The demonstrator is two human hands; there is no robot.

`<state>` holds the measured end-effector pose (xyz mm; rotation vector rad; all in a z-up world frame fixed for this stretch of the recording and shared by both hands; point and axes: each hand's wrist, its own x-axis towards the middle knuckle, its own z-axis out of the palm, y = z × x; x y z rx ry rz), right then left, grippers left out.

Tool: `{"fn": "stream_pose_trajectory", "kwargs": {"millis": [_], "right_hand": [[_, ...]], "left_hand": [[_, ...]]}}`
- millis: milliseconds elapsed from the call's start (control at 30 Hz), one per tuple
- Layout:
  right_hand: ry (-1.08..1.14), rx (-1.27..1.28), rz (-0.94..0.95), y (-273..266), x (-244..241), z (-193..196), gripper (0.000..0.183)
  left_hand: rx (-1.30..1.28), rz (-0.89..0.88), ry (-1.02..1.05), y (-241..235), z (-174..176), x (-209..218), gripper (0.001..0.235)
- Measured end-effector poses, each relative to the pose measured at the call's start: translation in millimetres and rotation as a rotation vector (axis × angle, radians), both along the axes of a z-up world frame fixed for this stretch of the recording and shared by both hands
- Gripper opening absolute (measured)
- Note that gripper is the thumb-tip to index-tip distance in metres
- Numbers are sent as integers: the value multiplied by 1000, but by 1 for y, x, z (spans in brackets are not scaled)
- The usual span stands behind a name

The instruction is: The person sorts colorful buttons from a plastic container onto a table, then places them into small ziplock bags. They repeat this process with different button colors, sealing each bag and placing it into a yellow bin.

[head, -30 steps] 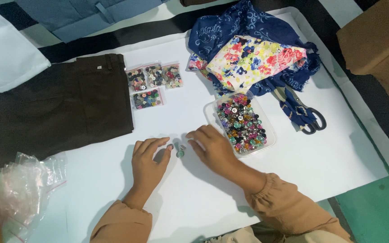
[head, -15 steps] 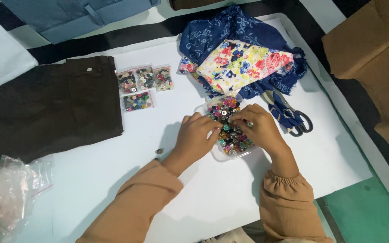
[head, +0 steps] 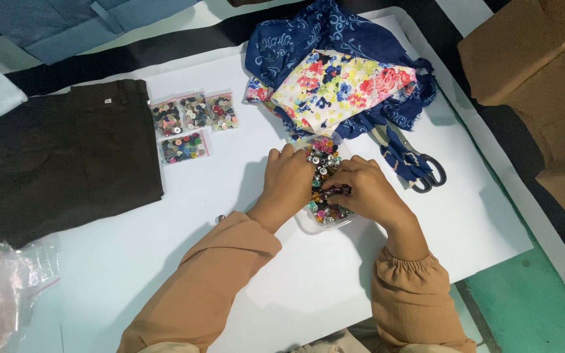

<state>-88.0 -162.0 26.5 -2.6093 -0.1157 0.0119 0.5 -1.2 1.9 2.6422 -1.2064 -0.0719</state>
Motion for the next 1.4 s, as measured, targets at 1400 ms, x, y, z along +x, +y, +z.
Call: {"fn": "stream_pose_trajectory", "kwargs": {"millis": [1400], "right_hand": [[-259,125,-127,27,6,-13,9]], "left_hand": [[-765,408,778,49,-17,-7,12]]}}
